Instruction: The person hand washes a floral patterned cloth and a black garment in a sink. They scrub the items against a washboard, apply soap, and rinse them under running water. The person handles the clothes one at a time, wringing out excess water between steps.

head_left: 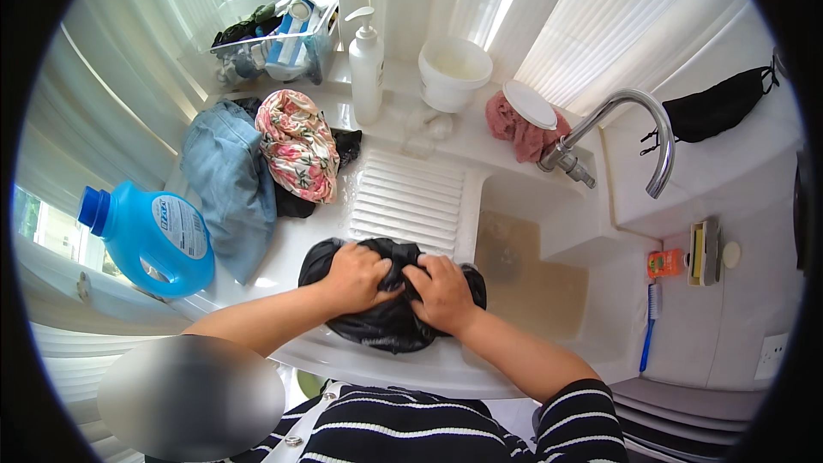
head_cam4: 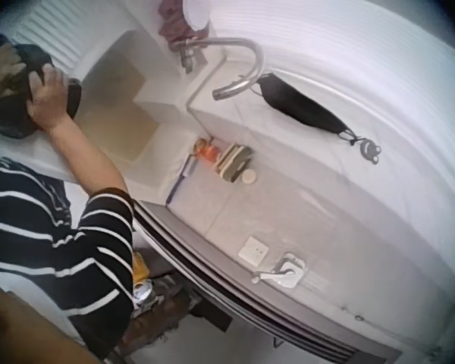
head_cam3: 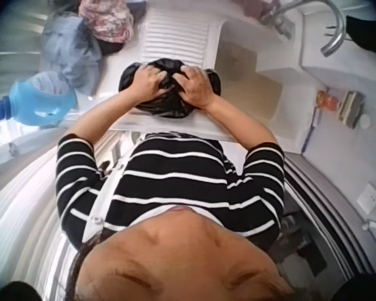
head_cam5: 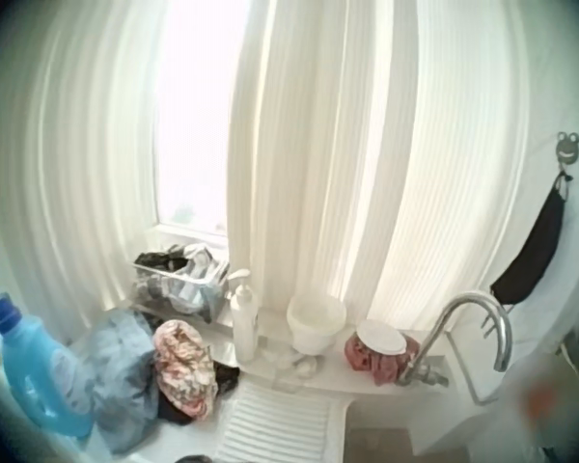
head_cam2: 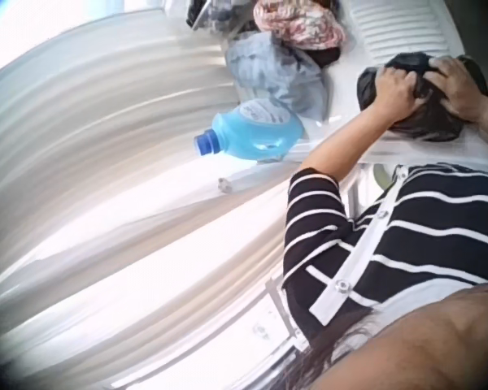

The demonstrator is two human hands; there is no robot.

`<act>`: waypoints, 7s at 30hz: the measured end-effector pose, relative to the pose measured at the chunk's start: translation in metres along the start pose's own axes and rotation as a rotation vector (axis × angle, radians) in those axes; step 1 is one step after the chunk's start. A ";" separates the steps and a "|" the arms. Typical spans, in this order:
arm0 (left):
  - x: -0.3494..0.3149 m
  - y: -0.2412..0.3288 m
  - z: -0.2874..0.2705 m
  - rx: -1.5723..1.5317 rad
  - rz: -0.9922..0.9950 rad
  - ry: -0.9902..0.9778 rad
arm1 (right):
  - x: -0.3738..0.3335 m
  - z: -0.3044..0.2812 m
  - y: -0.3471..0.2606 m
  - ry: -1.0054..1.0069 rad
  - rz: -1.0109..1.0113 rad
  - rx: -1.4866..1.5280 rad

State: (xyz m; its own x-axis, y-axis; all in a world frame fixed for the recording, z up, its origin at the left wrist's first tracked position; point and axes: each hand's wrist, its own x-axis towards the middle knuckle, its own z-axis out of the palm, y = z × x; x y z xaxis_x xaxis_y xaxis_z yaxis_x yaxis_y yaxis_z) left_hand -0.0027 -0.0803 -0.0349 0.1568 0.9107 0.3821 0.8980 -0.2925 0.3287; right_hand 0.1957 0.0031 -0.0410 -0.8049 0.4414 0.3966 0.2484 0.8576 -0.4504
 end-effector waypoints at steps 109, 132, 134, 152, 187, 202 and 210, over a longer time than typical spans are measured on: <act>-0.026 0.038 -0.067 -0.065 0.024 -0.371 | -0.021 -0.066 -0.017 -0.162 -0.135 -0.012; -0.021 -0.003 -0.048 -0.079 -0.468 -0.338 | -0.019 -0.039 0.006 -0.100 0.600 0.099; -0.029 0.031 -0.048 0.057 -0.375 -0.396 | -0.020 -0.040 0.004 0.014 0.665 0.306; 0.028 0.015 -0.028 -0.145 -0.387 0.177 | 0.046 -0.044 0.043 -0.364 0.312 0.131; 0.056 0.005 -0.001 0.019 -0.406 0.023 | 0.043 -0.008 0.047 -0.005 0.248 -0.136; 0.082 -0.040 0.018 0.101 -0.456 0.291 | 0.085 -0.031 0.013 -0.250 0.508 -0.247; 0.026 -0.003 -0.003 0.006 -0.631 -0.068 | -0.002 -0.021 0.029 -0.232 0.391 -0.123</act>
State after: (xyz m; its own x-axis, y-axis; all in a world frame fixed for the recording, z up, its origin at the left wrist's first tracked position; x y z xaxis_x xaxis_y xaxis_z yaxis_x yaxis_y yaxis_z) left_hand -0.0022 -0.0563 -0.0235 -0.3783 0.9237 0.0604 0.8281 0.3086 0.4679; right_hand 0.2160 0.0325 -0.0376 -0.7343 0.6785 0.0203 0.6075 0.6702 -0.4264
